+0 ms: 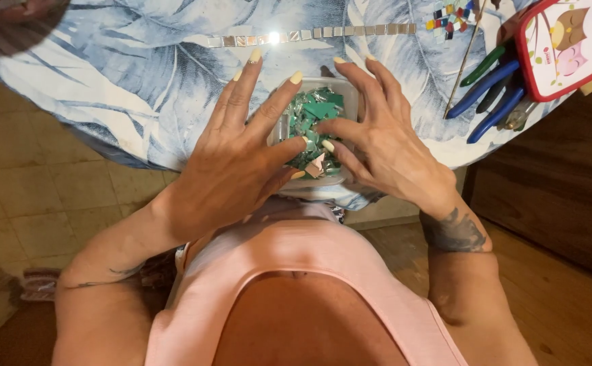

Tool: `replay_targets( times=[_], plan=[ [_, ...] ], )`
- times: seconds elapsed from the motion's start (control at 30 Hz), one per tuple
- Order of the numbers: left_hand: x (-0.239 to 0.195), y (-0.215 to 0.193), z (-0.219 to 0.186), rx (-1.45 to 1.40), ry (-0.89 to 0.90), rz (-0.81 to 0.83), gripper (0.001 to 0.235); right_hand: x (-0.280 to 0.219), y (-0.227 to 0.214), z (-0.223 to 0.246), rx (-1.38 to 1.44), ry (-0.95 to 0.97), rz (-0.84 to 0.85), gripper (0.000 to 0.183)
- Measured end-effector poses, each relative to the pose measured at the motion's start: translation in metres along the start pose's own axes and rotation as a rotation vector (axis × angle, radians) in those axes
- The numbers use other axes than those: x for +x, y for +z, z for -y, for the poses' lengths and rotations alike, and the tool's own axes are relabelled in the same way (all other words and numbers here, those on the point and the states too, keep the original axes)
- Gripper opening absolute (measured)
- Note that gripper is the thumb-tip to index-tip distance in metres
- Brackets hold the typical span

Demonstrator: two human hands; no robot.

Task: The person uses pliers to cut a small piece of material, then places it into a container. They repeatedly pick up small green and silver tiles from the container and arrange them in a line on the table.

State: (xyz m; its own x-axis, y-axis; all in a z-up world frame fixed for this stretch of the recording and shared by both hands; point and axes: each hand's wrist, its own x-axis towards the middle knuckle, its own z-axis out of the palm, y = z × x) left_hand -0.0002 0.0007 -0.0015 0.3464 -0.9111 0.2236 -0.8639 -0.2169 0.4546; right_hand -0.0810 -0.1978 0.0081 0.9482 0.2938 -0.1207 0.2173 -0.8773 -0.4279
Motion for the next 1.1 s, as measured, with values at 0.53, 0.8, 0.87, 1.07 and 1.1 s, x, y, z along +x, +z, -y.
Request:
replay_targets(
  times=[0.53,0.8,0.87,1.07,1.1],
  plan=[
    [0.030,0.017,0.010,-0.073,0.052,-0.155,0.033,-0.014,-0.010,0.004,0.140,0.104,-0.295,0.016],
    [0.037,0.036,0.017,0.063,0.140,-0.064,0.008,-0.013,-0.008,0.004,0.217,0.069,-0.273,0.024],
    [0.034,0.034,0.019,0.087,0.157,-0.038,0.011,-0.013,-0.009,0.005,0.218,0.051,-0.269,0.022],
    [0.020,0.010,0.014,0.097,0.117,0.072,0.030,-0.017,-0.008,-0.001,0.179,0.027,-0.252,0.018],
    [0.017,0.010,0.014,0.048,0.124,0.012,0.035,-0.017,-0.008,-0.002,0.183,0.019,-0.247,0.017]
  ],
)
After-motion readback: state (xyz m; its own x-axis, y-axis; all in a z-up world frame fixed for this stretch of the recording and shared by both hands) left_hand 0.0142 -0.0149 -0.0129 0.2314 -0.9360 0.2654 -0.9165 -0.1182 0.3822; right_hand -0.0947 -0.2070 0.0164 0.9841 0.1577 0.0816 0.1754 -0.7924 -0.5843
